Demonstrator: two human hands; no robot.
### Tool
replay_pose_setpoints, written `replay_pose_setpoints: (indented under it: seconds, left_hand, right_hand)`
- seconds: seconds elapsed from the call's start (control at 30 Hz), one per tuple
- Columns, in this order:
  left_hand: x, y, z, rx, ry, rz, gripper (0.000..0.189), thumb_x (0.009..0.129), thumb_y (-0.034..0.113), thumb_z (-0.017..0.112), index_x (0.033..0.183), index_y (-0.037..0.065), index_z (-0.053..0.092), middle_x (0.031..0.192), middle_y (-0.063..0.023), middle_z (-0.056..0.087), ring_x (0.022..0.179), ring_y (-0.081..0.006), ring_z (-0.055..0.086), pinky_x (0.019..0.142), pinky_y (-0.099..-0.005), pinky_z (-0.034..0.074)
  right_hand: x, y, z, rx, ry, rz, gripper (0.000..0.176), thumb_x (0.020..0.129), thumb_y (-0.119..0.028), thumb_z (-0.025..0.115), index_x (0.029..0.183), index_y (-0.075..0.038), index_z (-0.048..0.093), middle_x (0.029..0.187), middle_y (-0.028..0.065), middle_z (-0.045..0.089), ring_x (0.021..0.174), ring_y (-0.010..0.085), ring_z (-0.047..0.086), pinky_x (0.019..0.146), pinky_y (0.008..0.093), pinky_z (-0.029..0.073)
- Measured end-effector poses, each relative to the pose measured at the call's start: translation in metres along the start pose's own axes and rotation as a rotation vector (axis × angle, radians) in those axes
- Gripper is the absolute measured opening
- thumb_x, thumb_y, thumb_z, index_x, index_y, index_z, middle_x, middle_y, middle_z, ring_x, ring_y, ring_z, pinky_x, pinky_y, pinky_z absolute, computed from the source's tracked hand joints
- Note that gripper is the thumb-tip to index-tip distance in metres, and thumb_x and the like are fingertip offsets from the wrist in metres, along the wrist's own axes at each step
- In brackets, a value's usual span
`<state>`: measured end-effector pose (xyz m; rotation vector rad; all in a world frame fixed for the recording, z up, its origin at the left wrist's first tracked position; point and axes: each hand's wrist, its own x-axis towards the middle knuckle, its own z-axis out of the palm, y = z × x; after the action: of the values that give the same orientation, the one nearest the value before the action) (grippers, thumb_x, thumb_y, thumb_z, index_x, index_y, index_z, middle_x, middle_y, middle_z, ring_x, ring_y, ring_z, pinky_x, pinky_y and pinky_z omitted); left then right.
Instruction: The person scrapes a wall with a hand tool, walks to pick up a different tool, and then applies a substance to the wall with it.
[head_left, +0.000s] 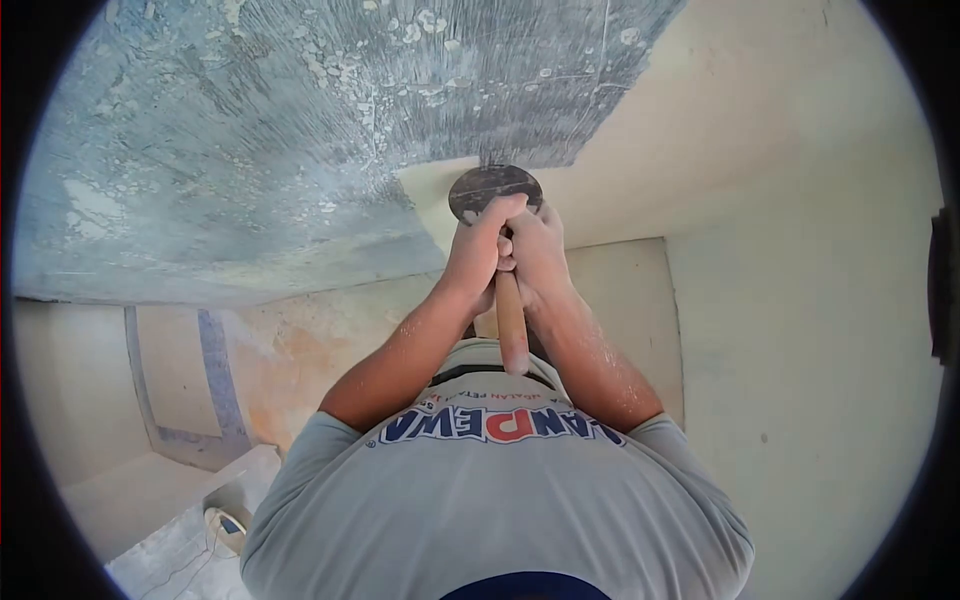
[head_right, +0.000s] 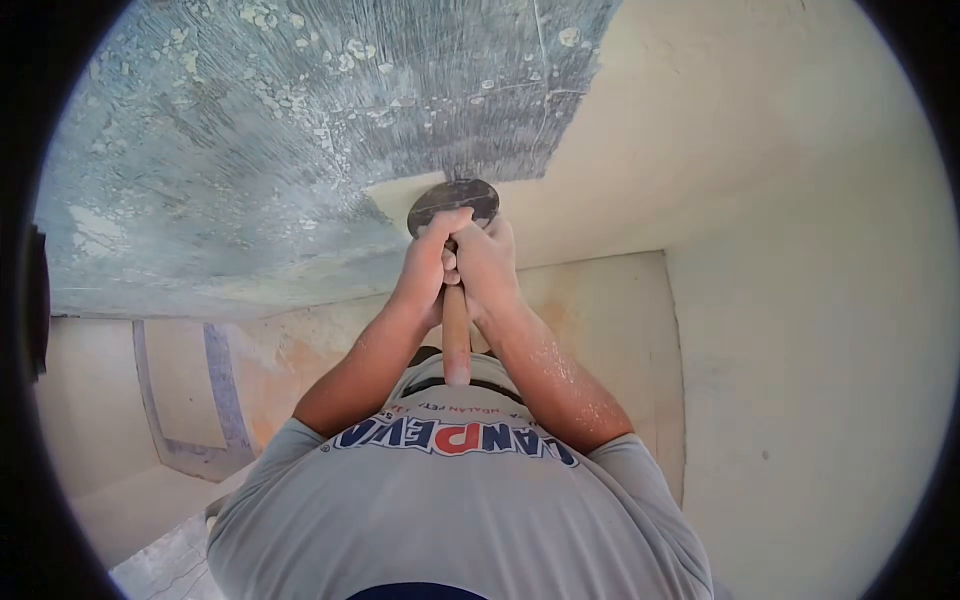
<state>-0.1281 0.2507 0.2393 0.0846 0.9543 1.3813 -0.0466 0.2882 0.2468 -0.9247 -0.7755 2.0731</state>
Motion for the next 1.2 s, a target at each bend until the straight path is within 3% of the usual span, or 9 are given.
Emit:
replay_pose_setpoints:
  seconds: [0.4,0.43,0.57,0.7,0.9,1.0,1.07,1.1,1.2]
  left_hand:
    - [-0.046,0.008,0.025,0.099,-0.009,0.143,0.019,0.087,0.029,0.069,0.081,0.015,0.058,0.060,0.0077,0.044,0.045,-0.0025,0.039,0.040,-0.0205,0.027]
    - [-0.024,0.003,0.014,0.113,0.013,0.136,0.030,0.085,0.037,0.069,0.068,0.017,0.054,0.056,0.0088,0.042,0.043,-0.0043,0.036,0.040,-0.0237,0.027]
    - [0.018,-0.014,-0.024,0.076,0.014,0.037,0.028,0.083,0.038,0.071,0.072,0.019,0.053,0.057,0.0094,0.039,0.046,-0.0042,0.034,0.044,-0.0227,0.026]
    - [-0.036,0.006,0.005,0.066,0.080,0.068,0.025,0.084,0.034,0.072,0.076,0.017,0.056,0.059,0.0083,0.041,0.046,-0.0035,0.035,0.044,-0.0216,0.028]
    - [-0.024,0.008,-0.006,0.001,-0.016,0.102,0.021,0.087,0.031,0.070,0.079,0.016,0.057,0.062,0.0078,0.044,0.046,-0.0030,0.036,0.042,-0.0218,0.026]
    - [-0.052,0.023,0.017,0.092,0.051,0.102,0.029,0.085,0.039,0.070,0.069,0.021,0.052,0.059,0.0086,0.045,0.042,-0.0029,0.035,0.040,-0.0219,0.024]
    - [0.002,0.010,-0.022,0.023,-0.103,0.086,0.026,0.084,0.038,0.070,0.074,0.020,0.056,0.060,0.0094,0.044,0.043,-0.0023,0.036,0.039,-0.0214,0.025]
    - [-0.007,0.011,-0.015,0.064,0.025,0.094,0.028,0.084,0.039,0.070,0.071,0.020,0.054,0.057,0.0097,0.042,0.043,-0.0018,0.036,0.039,-0.0213,0.025]
    - [-0.042,0.025,0.010,0.097,0.022,0.136,0.031,0.084,0.036,0.070,0.070,0.018,0.049,0.058,0.0084,0.039,0.045,-0.0047,0.032,0.044,-0.0234,0.024]
  right_hand:
    - [-0.045,-0.026,0.034,0.030,-0.012,-0.080,0.010,0.090,-0.004,0.050,0.081,-0.005,0.052,0.063,0.0002,0.051,0.039,0.0058,0.040,0.033,0.0206,0.027]
    - [-0.024,-0.013,0.021,0.019,0.043,-0.034,0.010,0.091,-0.004,0.050,0.081,-0.005,0.051,0.062,-0.0001,0.051,0.040,0.0059,0.040,0.034,0.0206,0.027]
    - [0.014,0.022,0.002,0.016,0.200,0.030,0.010,0.091,-0.007,0.049,0.081,-0.006,0.052,0.061,-0.0008,0.050,0.044,0.0050,0.043,0.036,0.0205,0.028]
    - [-0.030,-0.007,0.026,0.060,-0.054,-0.066,0.009,0.090,-0.005,0.055,0.081,-0.004,0.056,0.061,0.0017,0.054,0.043,0.0073,0.047,0.035,0.0226,0.033]
    - [-0.021,-0.001,0.028,0.027,0.000,-0.016,0.007,0.089,-0.003,0.052,0.082,-0.003,0.054,0.060,0.0006,0.051,0.041,0.0047,0.043,0.033,0.0202,0.029]
    - [-0.027,-0.011,0.040,0.038,0.000,-0.045,0.009,0.090,-0.004,0.051,0.082,-0.003,0.054,0.060,-0.0003,0.051,0.041,0.0048,0.042,0.033,0.0204,0.028]
    - [0.004,0.011,0.020,0.104,-0.051,-0.051,0.008,0.090,-0.006,0.055,0.083,-0.002,0.057,0.064,0.0035,0.057,0.042,0.0073,0.047,0.035,0.0221,0.030]
    - [-0.010,-0.001,0.039,0.088,0.077,-0.094,0.009,0.090,-0.005,0.054,0.082,-0.002,0.057,0.063,0.0031,0.056,0.042,0.0075,0.047,0.035,0.0219,0.031]
    - [-0.033,-0.015,0.049,0.002,0.043,-0.035,0.009,0.091,-0.005,0.051,0.082,-0.004,0.053,0.061,-0.0009,0.051,0.041,0.0044,0.043,0.034,0.0196,0.027]
